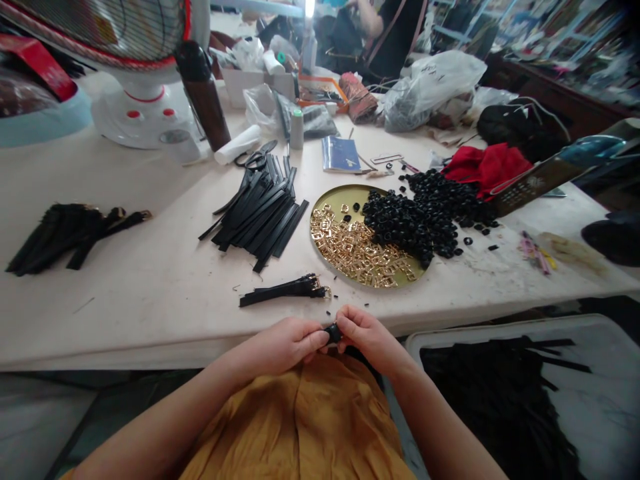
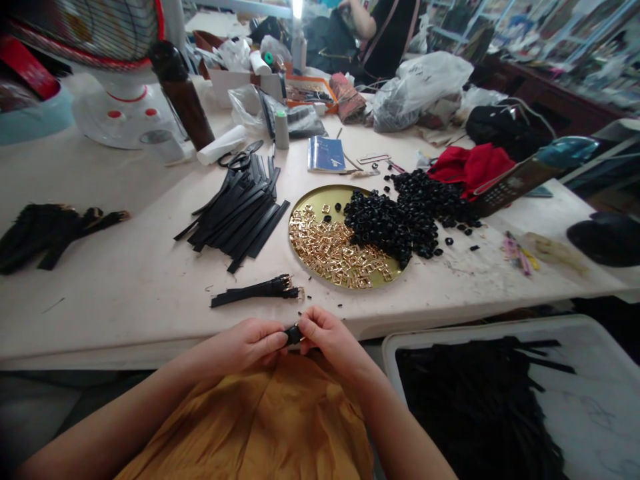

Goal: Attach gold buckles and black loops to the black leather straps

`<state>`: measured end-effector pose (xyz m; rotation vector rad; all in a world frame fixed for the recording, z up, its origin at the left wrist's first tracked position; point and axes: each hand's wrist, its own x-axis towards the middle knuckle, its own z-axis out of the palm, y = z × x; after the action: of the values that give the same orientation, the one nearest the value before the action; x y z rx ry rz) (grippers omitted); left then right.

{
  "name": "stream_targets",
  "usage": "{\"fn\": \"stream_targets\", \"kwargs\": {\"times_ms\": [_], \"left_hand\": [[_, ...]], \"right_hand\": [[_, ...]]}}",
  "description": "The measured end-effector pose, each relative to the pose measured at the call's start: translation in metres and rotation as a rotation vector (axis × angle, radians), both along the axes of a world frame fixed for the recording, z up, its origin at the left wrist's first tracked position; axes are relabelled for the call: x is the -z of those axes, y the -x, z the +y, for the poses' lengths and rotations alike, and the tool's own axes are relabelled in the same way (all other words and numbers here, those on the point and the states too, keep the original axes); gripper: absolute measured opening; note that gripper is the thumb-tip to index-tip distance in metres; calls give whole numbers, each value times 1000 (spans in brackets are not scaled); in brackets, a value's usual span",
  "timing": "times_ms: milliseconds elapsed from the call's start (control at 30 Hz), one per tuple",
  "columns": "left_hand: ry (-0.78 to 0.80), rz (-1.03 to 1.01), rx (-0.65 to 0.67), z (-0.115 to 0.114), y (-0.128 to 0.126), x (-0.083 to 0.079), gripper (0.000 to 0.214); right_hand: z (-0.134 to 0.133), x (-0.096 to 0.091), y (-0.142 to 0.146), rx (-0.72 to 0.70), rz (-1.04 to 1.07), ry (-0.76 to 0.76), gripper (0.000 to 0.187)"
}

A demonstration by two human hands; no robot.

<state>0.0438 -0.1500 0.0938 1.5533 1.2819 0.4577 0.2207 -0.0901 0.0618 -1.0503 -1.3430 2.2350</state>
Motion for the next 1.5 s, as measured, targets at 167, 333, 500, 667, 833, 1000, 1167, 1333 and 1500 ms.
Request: {"fn": "stream_targets", "kwargs": {"times_ms": [167, 333, 500, 667, 833, 1000, 1167, 1333, 1500], "left_hand": [[15, -4, -36, 0, -2, 5, 35], [183, -153, -116, -2, 4, 5, 21], [304, -309, -211, -4, 9, 6, 19], [431, -420, -344, -5, 4, 17, 18], [477, -458, -404, -7, -3, 26, 20], [451, -333, -306, -9, -6, 27, 22], [346, -261, -117, -10, -4, 24, 22], [284, -170, -123, -11, -7, 24, 25], [298, -171, -132, -10, -11, 23, 28]], "right_hand": [[-8, -2, 7, 11, 75, 19, 32], [-9, -1, 7, 110, -34, -126, 23], [-13, 8, 7, 141, -139, -257, 19], [-20, 17, 8, 136, -250, -665, 10], [-17, 12, 1, -42, -273, -833, 10], [-14, 8, -7, -213, -275, -821, 9], [-16, 13, -6, -197, -332, -833, 3], [-16, 10, -6, -216, -320, -857, 6], [-16, 13, -11, -151, -268, -654, 3]]}}
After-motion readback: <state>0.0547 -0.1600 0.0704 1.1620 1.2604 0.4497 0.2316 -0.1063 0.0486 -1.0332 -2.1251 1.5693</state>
